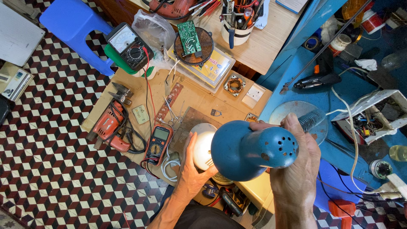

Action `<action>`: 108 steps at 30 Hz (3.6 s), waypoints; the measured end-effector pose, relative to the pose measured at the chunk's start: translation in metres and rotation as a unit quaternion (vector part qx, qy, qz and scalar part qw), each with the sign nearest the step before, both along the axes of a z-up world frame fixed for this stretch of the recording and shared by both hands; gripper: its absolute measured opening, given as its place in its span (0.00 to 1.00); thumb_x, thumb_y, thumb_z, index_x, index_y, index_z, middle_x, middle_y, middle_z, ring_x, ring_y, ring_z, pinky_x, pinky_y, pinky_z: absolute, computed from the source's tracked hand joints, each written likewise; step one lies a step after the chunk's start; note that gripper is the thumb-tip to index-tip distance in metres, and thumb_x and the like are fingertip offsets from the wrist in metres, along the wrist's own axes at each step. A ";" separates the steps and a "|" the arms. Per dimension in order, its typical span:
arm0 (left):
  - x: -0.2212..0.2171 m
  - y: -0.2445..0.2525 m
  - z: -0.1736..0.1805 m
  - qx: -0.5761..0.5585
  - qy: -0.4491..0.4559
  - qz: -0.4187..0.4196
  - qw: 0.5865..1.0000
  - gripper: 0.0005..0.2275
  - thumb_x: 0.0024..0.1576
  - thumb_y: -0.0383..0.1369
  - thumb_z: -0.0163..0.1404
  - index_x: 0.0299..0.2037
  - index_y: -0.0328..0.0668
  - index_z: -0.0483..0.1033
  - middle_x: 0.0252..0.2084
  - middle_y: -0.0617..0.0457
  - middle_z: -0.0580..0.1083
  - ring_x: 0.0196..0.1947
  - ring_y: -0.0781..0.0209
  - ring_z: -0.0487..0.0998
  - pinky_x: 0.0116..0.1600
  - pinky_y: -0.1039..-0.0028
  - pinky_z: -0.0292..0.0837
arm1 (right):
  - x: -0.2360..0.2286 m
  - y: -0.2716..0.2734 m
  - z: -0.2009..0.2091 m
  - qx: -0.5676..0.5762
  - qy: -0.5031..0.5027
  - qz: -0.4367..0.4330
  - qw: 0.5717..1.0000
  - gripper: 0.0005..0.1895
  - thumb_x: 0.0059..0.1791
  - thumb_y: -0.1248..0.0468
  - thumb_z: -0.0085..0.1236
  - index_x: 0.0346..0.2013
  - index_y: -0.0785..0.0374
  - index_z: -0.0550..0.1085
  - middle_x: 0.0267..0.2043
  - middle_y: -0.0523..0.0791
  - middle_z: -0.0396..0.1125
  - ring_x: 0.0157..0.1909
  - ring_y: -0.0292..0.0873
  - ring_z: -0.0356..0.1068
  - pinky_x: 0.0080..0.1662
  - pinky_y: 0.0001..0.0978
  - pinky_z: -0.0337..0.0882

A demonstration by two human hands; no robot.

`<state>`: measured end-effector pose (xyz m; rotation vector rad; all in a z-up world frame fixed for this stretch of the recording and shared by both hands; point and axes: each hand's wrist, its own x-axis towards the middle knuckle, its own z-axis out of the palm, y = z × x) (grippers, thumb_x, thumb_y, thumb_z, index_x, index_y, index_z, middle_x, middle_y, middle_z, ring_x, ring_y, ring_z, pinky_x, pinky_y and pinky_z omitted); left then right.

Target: The person repeatedly assembles and disassembles a desk lamp by attaching and detaching the blue lamp head to the white base. They also use a small metal tool to poke or adjust a hole on the lamp base while handling the lamp components.

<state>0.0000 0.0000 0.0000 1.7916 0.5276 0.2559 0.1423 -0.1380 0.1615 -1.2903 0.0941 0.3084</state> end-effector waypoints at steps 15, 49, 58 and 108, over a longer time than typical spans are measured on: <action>0.003 -0.002 -0.003 -0.006 -0.002 0.002 1.000 0.49 0.46 0.40 0.68 0.74 0.38 0.46 0.76 0.33 0.49 0.76 0.42 0.52 0.74 0.58 0.53 | -0.002 -0.004 -0.001 0.008 0.010 -0.030 0.999 0.24 0.58 0.52 0.47 0.37 0.73 0.76 0.38 0.60 0.75 0.40 0.48 0.78 0.44 0.39 0.79; 0.009 -0.005 0.012 -0.033 0.034 0.013 0.999 0.48 0.46 0.40 0.67 0.73 0.36 0.47 0.73 0.36 0.55 0.71 0.48 0.63 0.70 0.62 0.60 | 0.018 -0.023 0.003 0.047 0.031 -0.042 0.998 0.23 0.59 0.54 0.46 0.39 0.76 0.74 0.37 0.61 0.75 0.35 0.47 0.76 0.40 0.36 0.78; 0.008 -0.005 0.007 -0.036 0.020 0.013 0.999 0.48 0.46 0.37 0.67 0.73 0.36 0.47 0.74 0.34 0.53 0.72 0.46 0.61 0.71 0.61 0.59 | 0.030 -0.016 -0.003 0.050 0.025 -0.029 0.998 0.22 0.60 0.55 0.45 0.41 0.75 0.73 0.39 0.63 0.74 0.37 0.49 0.77 0.43 0.39 0.78; 0.129 0.190 -0.120 0.129 -0.085 0.076 0.985 0.09 0.64 0.32 0.54 0.48 0.36 0.70 0.39 0.45 0.78 0.34 0.58 0.80 0.37 0.72 0.74 | 0.117 -0.044 -0.076 0.269 0.124 -0.183 0.937 0.16 0.54 0.54 0.59 0.34 0.66 0.76 0.37 0.53 0.74 0.46 0.54 0.75 0.59 0.49 0.74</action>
